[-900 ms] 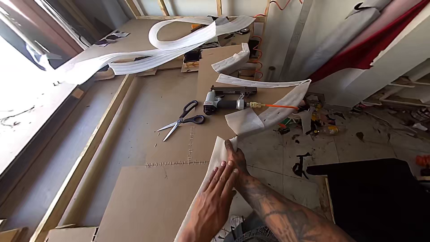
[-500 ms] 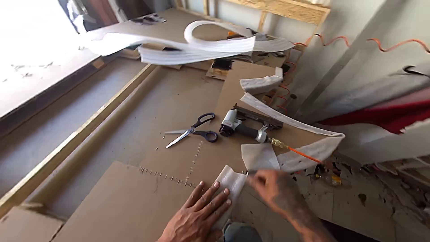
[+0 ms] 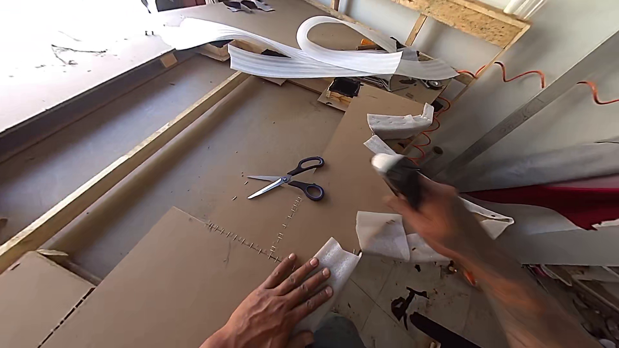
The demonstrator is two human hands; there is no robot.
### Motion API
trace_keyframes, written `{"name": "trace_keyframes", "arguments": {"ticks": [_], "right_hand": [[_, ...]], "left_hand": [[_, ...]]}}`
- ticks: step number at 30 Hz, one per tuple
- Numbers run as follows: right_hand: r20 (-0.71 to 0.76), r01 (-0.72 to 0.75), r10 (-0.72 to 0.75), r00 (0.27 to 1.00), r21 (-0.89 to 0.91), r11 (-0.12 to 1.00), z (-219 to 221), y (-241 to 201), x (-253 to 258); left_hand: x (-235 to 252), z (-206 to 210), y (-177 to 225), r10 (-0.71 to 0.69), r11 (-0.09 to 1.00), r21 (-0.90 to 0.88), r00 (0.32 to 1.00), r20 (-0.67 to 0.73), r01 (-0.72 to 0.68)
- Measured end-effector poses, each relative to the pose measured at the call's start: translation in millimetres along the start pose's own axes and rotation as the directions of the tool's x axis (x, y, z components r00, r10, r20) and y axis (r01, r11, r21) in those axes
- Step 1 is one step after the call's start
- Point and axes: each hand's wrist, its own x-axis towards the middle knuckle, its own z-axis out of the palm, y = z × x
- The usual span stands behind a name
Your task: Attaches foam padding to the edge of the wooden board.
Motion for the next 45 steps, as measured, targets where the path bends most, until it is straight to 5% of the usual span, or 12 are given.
{"name": "trace_keyframes", "arguments": {"ticks": [4,7,14,32,40,45], "right_hand": [[0.041,-0.194,0.191,0.981,0.317,0.928,-31,-28,-114],[0.109,-0.295,0.278,0.954,0.206,0.933,5,-54,-144],[0.089,-0.399,0.410,0.908,-0.120,0.909,50,-95,-144],[0.366,-0.365,0.350,0.862,-0.028,0.930,81,-264,-195],[0.266,-0.434,0.401,0.877,0.078,0.897,54,-263,-222],[0.347,-0.450,0.390,0.853,0.111,0.886,64,-256,-218]], "left_hand": [[1,-1,-4,0.006,1.000,-0.002,1.000,-0.010,-0.006],[0,-4,-3,-0.018,1.000,-0.015,1.000,0.007,0.018],[-2,-22,-15,-0.080,0.988,-0.118,0.988,0.130,0.096],[-12,-30,-53,-0.180,0.984,0.006,0.982,0.065,0.180],[-18,-33,-57,-0.185,0.983,0.013,0.983,-0.020,0.185],[-21,-31,-58,-0.183,0.983,0.010,0.982,-0.051,0.184]]}}
